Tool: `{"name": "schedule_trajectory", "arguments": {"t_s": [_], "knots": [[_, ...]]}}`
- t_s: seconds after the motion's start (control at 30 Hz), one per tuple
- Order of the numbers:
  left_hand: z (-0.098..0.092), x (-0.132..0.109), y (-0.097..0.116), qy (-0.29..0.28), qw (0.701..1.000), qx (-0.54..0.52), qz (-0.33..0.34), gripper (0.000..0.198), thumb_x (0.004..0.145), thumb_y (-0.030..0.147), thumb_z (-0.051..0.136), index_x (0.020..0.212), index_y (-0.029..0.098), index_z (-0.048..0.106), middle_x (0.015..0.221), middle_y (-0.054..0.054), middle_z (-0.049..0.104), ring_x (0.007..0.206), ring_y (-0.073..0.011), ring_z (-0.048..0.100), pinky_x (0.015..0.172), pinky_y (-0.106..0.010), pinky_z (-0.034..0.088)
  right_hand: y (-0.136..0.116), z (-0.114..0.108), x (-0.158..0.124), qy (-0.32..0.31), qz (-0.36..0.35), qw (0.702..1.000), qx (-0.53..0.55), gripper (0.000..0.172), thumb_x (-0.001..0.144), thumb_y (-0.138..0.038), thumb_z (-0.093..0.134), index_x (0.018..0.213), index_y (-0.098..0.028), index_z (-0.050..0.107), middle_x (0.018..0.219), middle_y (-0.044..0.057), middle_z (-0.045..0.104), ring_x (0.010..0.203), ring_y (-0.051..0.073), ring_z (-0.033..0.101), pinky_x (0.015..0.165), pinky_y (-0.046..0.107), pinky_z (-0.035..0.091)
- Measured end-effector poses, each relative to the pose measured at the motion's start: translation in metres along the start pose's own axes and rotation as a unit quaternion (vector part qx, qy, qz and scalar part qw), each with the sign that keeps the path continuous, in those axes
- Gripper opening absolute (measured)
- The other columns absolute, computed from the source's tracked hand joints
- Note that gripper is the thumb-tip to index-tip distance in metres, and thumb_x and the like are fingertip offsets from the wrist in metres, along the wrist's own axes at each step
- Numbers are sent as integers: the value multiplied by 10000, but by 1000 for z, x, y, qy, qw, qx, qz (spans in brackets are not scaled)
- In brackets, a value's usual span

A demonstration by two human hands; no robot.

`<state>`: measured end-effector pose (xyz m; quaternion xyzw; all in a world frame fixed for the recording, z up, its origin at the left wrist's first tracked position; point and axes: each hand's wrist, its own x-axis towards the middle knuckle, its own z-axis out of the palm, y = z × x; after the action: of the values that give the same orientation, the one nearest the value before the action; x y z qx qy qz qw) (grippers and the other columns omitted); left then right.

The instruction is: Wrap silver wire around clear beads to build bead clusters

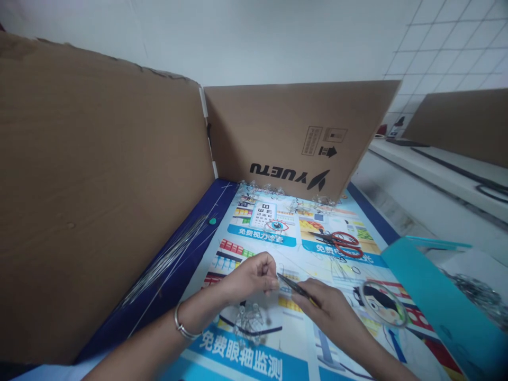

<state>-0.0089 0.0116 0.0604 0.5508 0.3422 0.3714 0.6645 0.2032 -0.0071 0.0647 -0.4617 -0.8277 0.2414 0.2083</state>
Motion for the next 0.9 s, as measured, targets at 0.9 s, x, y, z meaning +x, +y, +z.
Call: {"name": "schedule_trajectory", "arguments": {"t_s": [0.9], "knots": [[-1,0,-2,-16,999,17,-33,269,677,280,720,735,165,484,548,69,515,467,-68,461,472,-185,299,7,23,-13,28,0,999,26,298,924,-376,405,736,-201,555,639,-5,574,586,145,560,533,222,402]]}}
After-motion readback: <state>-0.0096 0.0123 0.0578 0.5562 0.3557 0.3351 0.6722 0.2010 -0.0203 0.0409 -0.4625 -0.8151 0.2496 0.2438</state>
